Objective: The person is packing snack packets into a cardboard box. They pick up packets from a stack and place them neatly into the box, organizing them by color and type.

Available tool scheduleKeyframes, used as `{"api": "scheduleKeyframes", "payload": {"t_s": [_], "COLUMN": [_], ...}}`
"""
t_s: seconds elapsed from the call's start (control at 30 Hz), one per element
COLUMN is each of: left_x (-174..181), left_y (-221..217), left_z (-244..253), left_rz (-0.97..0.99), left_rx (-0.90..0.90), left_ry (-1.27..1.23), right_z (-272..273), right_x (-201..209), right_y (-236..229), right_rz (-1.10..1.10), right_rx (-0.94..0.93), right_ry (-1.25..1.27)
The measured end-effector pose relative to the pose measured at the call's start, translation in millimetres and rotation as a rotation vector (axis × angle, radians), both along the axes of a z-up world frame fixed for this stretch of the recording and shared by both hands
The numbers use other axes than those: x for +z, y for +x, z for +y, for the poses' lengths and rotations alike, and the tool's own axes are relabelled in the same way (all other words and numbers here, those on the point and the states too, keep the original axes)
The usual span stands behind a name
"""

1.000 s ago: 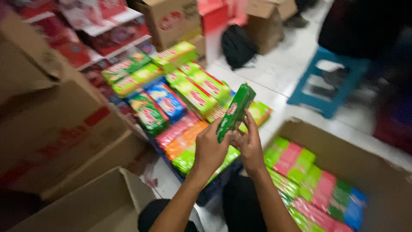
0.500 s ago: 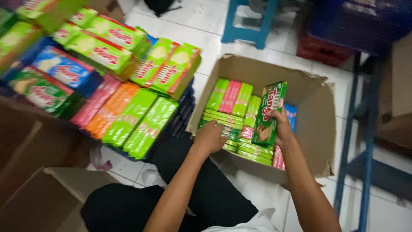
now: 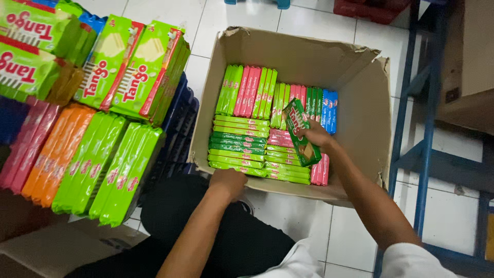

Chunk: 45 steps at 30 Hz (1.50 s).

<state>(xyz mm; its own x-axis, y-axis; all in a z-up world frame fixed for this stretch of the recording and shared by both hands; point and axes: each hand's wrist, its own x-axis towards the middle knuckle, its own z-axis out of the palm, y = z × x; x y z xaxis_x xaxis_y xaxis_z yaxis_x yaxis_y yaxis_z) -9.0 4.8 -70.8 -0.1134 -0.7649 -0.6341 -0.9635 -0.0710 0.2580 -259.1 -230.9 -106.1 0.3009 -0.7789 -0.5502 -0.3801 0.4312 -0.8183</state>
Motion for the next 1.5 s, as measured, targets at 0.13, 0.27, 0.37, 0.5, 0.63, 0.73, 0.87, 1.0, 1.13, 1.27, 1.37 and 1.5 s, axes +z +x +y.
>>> {"api": "scheduleKeyframes", "payload": {"t_s": [0.13, 0.27, 0.37, 0.5, 0.63, 0.73, 0.87, 1.0, 1.13, 1.27, 1.37, 1.5], "left_x": [33, 21, 22, 43, 28, 28, 39, 40, 37, 41, 23, 19], "left_y": [-7, -9, -9, -12, -13, -14, -15, -16, -15, -19, -19, -19], "left_z": [-12, -14, -17, -26, -23, -23, -27, -28, -27, -26, -26, -28], "left_rz": [0.019, 0.058, 0.061, 0.04, 0.012, 0.022, 0.014, 0.025, 0.047, 0.009, -0.006, -0.017], "left_rx": [0.013, 0.094, 0.124, 0.106, 0.1, 0.12, 0.108, 0.154, 0.172, 0.175, 0.145, 0.095], "left_ry": [0.132, 0.194, 0.22, 0.295, 0.314, 0.311, 0.303, 0.29, 0.262, 0.285, 0.276, 0.251], "right_z": [4, 32, 53, 71, 85, 92, 87, 88, 86, 92, 95, 93], "right_x": [-43, -75, -82, -74, -66, -19, -25, -50, -64, -32, -16, -23], "right_y": [2, 19, 38, 60, 69, 80, 86, 93, 97, 98, 104, 103], "right_rz": [0.202, 0.308, 0.287, 0.341, 0.286, 0.241, 0.166, 0.23, 0.208, 0.161, 0.112, 0.089], "right_rx": [0.063, 0.117, 0.112, 0.129, 0.111, 0.155, 0.146, 0.158, 0.104, 0.042, 0.013, 0.009], "right_ry": [-0.039, -0.062, -0.037, 0.042, 0.136, 0.283, 0.327, 0.318, 0.322, 0.368, 0.382, 0.413]}}
